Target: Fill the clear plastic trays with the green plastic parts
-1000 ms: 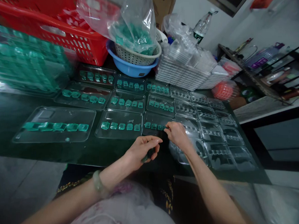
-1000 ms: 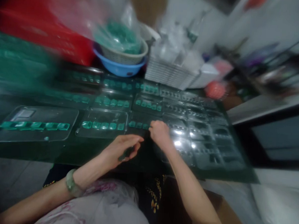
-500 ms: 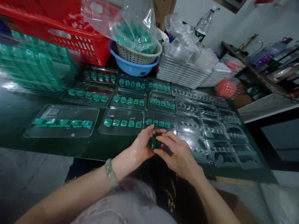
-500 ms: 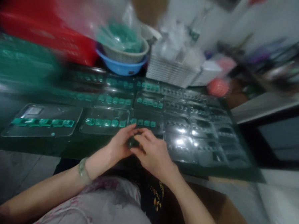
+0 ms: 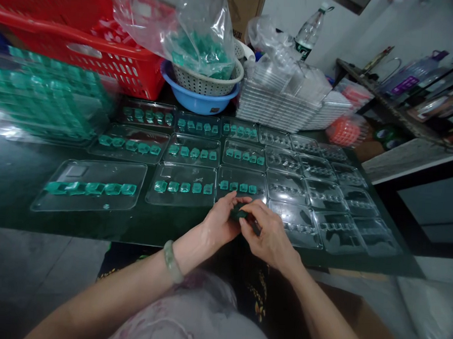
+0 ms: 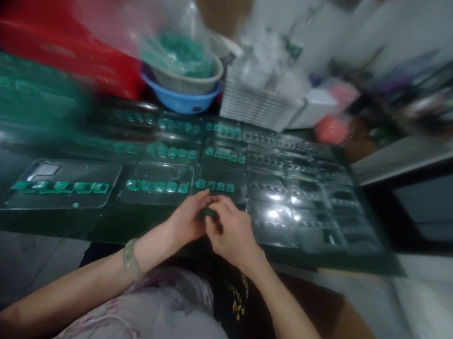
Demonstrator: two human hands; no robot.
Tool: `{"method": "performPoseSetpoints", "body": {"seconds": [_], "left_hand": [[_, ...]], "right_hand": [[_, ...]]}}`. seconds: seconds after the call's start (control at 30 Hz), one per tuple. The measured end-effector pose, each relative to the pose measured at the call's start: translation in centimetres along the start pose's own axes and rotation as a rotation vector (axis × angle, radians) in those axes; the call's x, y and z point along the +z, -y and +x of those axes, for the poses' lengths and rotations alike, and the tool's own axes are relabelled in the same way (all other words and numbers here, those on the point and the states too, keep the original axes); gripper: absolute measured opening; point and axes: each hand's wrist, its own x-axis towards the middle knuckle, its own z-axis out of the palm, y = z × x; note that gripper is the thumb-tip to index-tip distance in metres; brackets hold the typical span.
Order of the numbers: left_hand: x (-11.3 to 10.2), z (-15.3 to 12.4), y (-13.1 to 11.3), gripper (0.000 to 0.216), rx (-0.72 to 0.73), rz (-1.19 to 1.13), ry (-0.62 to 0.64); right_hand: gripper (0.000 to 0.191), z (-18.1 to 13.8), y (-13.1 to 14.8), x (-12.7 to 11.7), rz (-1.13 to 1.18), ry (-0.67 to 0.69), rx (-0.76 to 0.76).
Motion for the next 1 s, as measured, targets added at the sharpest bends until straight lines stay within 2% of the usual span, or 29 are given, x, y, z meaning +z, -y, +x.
{"method": "performPoseSetpoints", "body": {"seconds": [0.1,0.23,0.4,0.6,0.67,0.77,0.87,1.0], "left_hand": [[-0.5,-0.8,0.2,0.013,0.088,0.089,0.027],[-1.1,-2.1,0.2,0.022,0.334,0.49,0.095],[-1.3,-2.6,-0.5,0.021,0.548,0.89,0.061],[-1.6,-3.0,-0.7,0.016,1.02,1.296,0.107],[-1.6,-3.2,-0.7,0.017,1.056,1.343,0.126],[-1.7,-3.5,-0.8,0.016,1.036,1.376,0.104],[-1.9,-3.6,-0.7,0.016,1.051,1.411,0.063],[-2.5,-3.0,-0.1,0.015,1.181,1.482,0.027]], "right_hand": [[0.014,0.2,-0.9,-0.4,0.188,-0.045,0.098],[0.016,0.2,-1.4,-0.8,0.297,-0.062,0.185],[0.02,0.4,-1.2,-0.4,0.335,-0.057,0.218],[0.02,0.6,-1.0,0.3,0.476,-0.049,0.24],[0.02,0.7,-1.2,0.7,0.59,-0.056,0.285],[0.017,0.7,-1.8,1.2,0.701,-0.092,0.364],[0.015,0.5,-2.1,1.5,0.699,-0.086,0.355],[0.017,0.3,-1.9,2.0,0.594,-0.086,0.29]]}}
